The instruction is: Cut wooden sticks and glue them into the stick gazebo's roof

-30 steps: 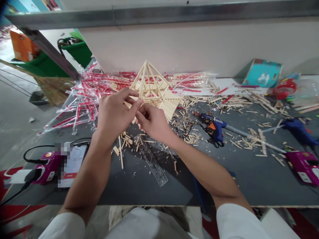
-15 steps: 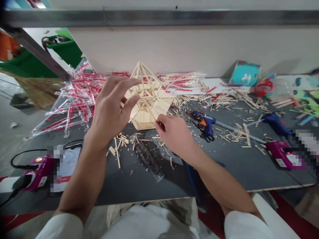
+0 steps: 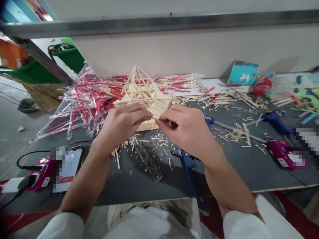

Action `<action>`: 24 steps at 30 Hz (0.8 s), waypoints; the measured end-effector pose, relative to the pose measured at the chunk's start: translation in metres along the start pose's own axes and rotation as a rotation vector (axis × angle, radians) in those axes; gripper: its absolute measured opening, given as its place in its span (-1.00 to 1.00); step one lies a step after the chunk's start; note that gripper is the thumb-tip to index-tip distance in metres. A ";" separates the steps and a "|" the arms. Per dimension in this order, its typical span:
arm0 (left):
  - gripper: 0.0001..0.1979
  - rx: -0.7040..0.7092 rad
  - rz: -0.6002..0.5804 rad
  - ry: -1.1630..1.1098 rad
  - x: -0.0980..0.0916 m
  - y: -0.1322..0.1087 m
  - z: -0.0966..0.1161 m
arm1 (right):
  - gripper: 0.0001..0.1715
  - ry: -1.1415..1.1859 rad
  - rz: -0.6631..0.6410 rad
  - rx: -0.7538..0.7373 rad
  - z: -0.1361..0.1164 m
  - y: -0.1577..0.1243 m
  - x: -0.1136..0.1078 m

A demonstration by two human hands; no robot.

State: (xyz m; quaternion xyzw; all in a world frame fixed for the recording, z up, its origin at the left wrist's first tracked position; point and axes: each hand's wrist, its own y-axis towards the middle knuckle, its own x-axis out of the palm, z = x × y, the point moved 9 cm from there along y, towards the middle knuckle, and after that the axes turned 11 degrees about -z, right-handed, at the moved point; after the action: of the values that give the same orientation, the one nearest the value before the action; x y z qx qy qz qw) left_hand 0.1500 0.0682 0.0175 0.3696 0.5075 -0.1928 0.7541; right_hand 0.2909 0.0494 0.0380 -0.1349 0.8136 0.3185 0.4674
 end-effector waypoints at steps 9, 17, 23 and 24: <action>-0.93 -0.159 0.164 -0.657 0.013 0.007 -0.038 | -0.85 0.269 -0.072 0.101 0.037 0.014 0.047; -0.93 -0.276 0.396 -0.270 0.005 -0.001 -0.051 | -0.81 0.153 0.142 0.086 0.049 0.013 0.052; -0.87 -0.304 0.434 0.109 -0.006 -0.006 -0.030 | -0.77 0.048 0.198 0.142 0.057 0.016 0.062; -0.87 -0.316 0.426 0.137 -0.006 -0.007 -0.029 | -0.76 0.047 0.193 0.153 0.057 0.017 0.063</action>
State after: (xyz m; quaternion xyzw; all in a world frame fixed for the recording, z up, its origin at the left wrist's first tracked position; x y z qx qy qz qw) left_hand 0.1248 0.0854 0.0144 0.3578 0.4921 0.0774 0.7898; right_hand 0.2875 0.1042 -0.0287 -0.0272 0.8554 0.2957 0.4244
